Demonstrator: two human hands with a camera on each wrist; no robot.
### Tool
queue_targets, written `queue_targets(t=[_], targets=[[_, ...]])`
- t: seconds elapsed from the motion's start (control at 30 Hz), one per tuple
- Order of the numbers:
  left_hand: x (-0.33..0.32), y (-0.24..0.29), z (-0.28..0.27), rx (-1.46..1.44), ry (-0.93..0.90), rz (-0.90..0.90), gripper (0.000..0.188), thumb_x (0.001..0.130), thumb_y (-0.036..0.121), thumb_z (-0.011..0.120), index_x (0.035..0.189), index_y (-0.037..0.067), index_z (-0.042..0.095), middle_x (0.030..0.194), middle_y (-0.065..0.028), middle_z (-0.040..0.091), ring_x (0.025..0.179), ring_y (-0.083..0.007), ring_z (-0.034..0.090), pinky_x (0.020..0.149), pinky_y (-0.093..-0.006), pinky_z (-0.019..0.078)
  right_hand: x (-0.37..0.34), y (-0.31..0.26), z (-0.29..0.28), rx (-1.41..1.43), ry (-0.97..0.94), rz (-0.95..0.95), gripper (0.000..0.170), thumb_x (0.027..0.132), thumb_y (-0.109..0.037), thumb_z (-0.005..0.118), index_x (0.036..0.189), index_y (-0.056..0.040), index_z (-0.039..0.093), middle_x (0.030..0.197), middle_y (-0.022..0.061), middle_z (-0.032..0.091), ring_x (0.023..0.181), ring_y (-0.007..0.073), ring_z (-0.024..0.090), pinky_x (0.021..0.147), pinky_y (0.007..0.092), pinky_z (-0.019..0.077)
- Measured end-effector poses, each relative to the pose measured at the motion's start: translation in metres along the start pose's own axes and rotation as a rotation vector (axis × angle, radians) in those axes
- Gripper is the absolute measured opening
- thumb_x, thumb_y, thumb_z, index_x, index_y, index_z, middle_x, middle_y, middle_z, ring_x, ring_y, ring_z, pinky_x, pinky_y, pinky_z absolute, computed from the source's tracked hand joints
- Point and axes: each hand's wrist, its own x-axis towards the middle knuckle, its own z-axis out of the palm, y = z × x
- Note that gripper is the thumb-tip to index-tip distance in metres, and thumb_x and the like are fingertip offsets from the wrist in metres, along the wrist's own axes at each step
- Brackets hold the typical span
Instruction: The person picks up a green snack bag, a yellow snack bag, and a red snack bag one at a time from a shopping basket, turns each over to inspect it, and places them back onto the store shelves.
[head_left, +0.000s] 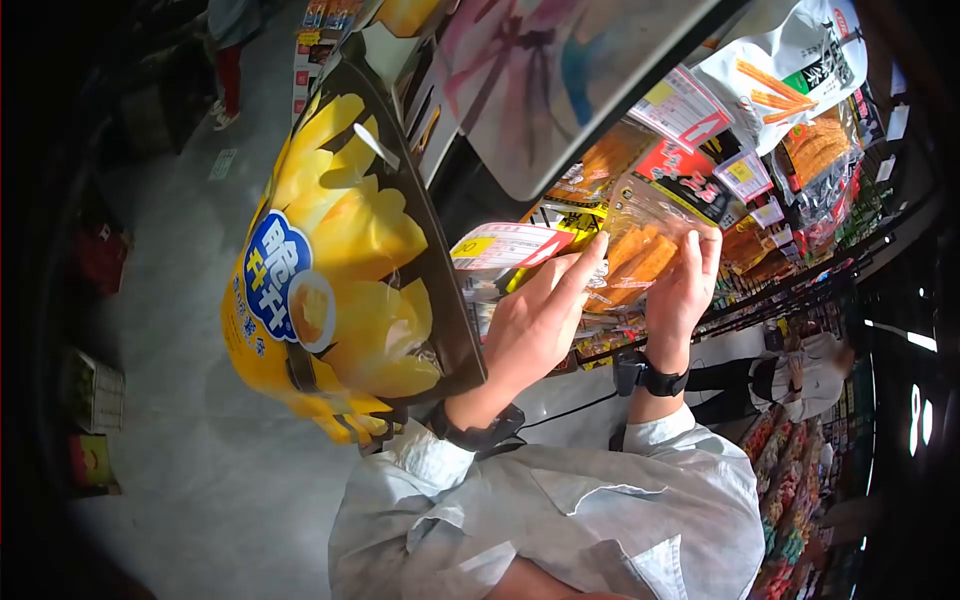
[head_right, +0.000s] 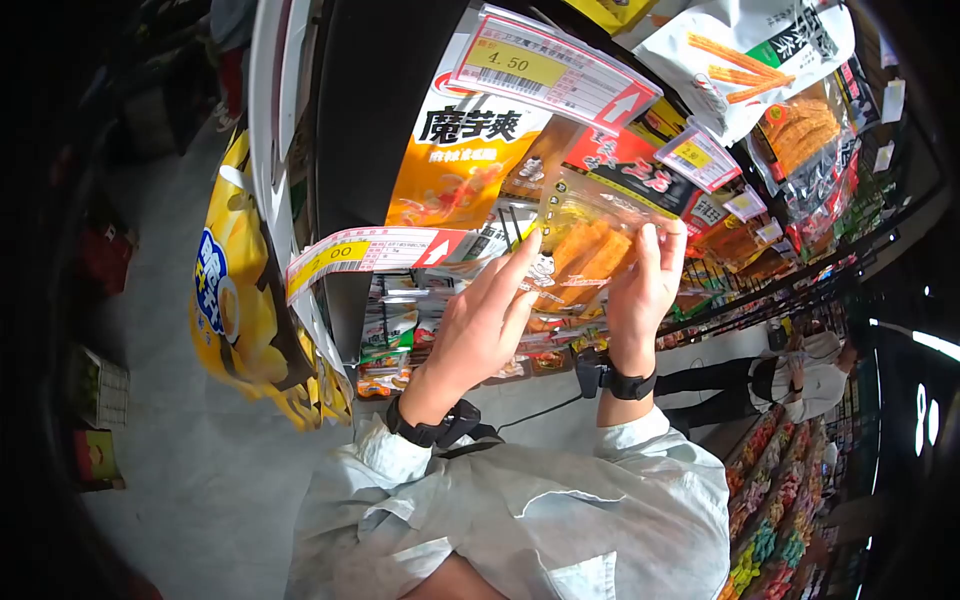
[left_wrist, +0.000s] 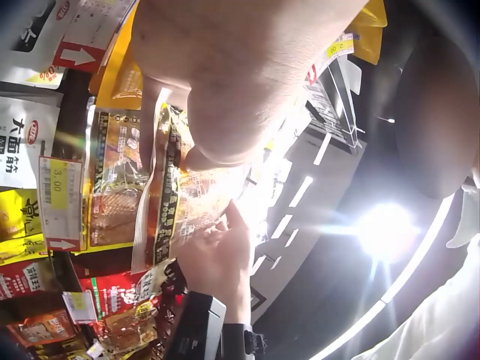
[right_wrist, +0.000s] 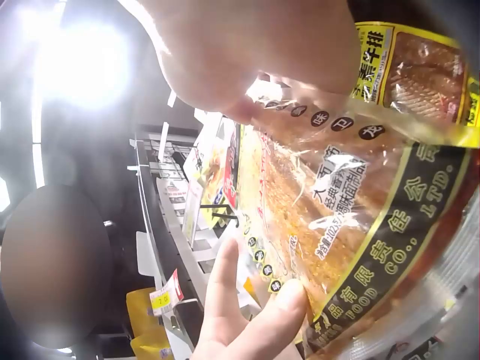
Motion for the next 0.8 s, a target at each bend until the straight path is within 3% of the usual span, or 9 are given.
queue_targets(t=[0.1, 0.23, 0.27, 0.5, 0.63, 0.67, 0.7, 0.73, 0.8], targets=[[0.008, -0.006, 0.005, 0.01, 0.043, 0.076, 0.07, 0.086, -0.004, 0.061, 0.152, 0.01, 0.042, 0.107, -0.0158, 0.065, 0.091, -0.0331, 0.066, 0.075, -0.0407, 0.0555, 0.007, 0.0, 0.009, -0.059, 0.057, -0.088, 0.01, 0.103, -0.009, 0.053, 0.113, -0.0082, 0.055, 0.103, 0.0009, 0.059, 0.098, 0.0107, 0.057, 0.091, 0.0287, 0.0461], [0.021, -0.001, 0.009, 0.045, 0.024, 0.103, 0.071, 0.085, -0.004, 0.062, 0.151, 0.008, 0.042, 0.101, -0.0152, 0.064, 0.084, -0.0324, 0.066, 0.073, -0.0413, 0.0546, 0.027, -0.003, 0.014, -0.081, 0.179, -0.045, 0.013, 0.106, -0.018, 0.051, 0.107, -0.0074, 0.057, 0.101, 0.0004, 0.059, 0.095, 0.0095, 0.056, 0.088, 0.0277, 0.0457], [0.023, -0.001, 0.011, 0.055, 0.019, 0.111, 0.071, 0.085, -0.004, 0.061, 0.152, 0.008, 0.041, 0.1, -0.0153, 0.064, 0.084, -0.0323, 0.066, 0.072, -0.0413, 0.0545, 0.031, -0.003, 0.016, -0.026, 0.167, -0.03, 0.019, 0.107, -0.023, 0.05, 0.104, -0.0065, 0.058, 0.1, 0.0007, 0.059, 0.095, 0.0097, 0.056, 0.088, 0.028, 0.0456], [0.024, -0.01, 0.021, 0.033, 0.049, 0.12, 0.074, 0.083, -0.002, 0.062, 0.153, 0.008, 0.039, 0.087, -0.0118, 0.062, 0.076, -0.0306, 0.064, 0.067, -0.0409, 0.0528, 0.041, 0.008, -0.001, -0.095, 0.118, 0.021, 0.022, 0.106, -0.026, 0.052, 0.108, -0.006, 0.06, 0.099, 0.0004, 0.06, 0.094, 0.0112, 0.057, 0.088, 0.0307, 0.0462], [0.024, -0.008, 0.016, 0.083, 0.035, 0.096, 0.073, 0.084, -0.001, 0.061, 0.153, 0.008, 0.04, 0.086, -0.0111, 0.061, 0.074, -0.0292, 0.064, 0.066, -0.0406, 0.0525, 0.04, 0.009, 0.004, -0.016, 0.161, 0.034, 0.023, 0.104, -0.027, 0.054, 0.109, -0.0059, 0.061, 0.102, 0.0013, 0.062, 0.097, 0.0128, 0.059, 0.09, 0.032, 0.047], [0.023, -0.005, 0.011, 0.074, -0.039, 0.045, 0.074, 0.086, 0.001, 0.065, 0.154, 0.011, 0.037, 0.103, -0.0156, 0.066, 0.084, -0.0327, 0.067, 0.07, -0.0418, 0.0551, 0.041, 0.008, 0.006, -0.015, 0.176, 0.047, 0.024, 0.104, -0.028, 0.054, 0.109, -0.0057, 0.061, 0.103, 0.0017, 0.063, 0.098, 0.0133, 0.059, 0.091, 0.0322, 0.0472], [0.024, -0.003, 0.011, 0.091, -0.035, 0.041, 0.073, 0.087, 0.002, 0.065, 0.154, 0.012, 0.038, 0.098, -0.0144, 0.065, 0.081, -0.0323, 0.066, 0.068, -0.0418, 0.0545, 0.042, 0.007, 0.006, -0.014, 0.192, 0.059, 0.024, 0.104, -0.028, 0.054, 0.11, -0.0055, 0.061, 0.105, 0.002, 0.064, 0.098, 0.0139, 0.06, 0.091, 0.0324, 0.0474], [0.024, -0.002, 0.01, 0.132, -0.043, 0.041, 0.073, 0.087, 0.002, 0.065, 0.154, 0.012, 0.038, 0.095, -0.0138, 0.064, 0.079, -0.032, 0.066, 0.067, -0.042, 0.054, 0.044, 0.009, 0.001, -0.026, 0.175, 0.076, 0.034, 0.104, -0.033, 0.052, 0.121, -0.0053, 0.06, 0.117, 0.0052, 0.065, 0.106, 0.0165, 0.061, 0.094, 0.0338, 0.0484], [0.025, 0.0, 0.012, 0.186, -0.024, 0.05, 0.072, 0.088, 0.002, 0.064, 0.154, 0.012, 0.038, 0.091, -0.0129, 0.062, 0.075, -0.0314, 0.064, 0.066, -0.0423, 0.0531, 0.045, 0.004, 0.008, 0.004, 0.168, 0.136, 0.035, 0.104, -0.035, 0.052, 0.121, -0.0056, 0.061, 0.116, 0.0053, 0.066, 0.105, 0.0169, 0.062, 0.093, 0.0337, 0.0489]])
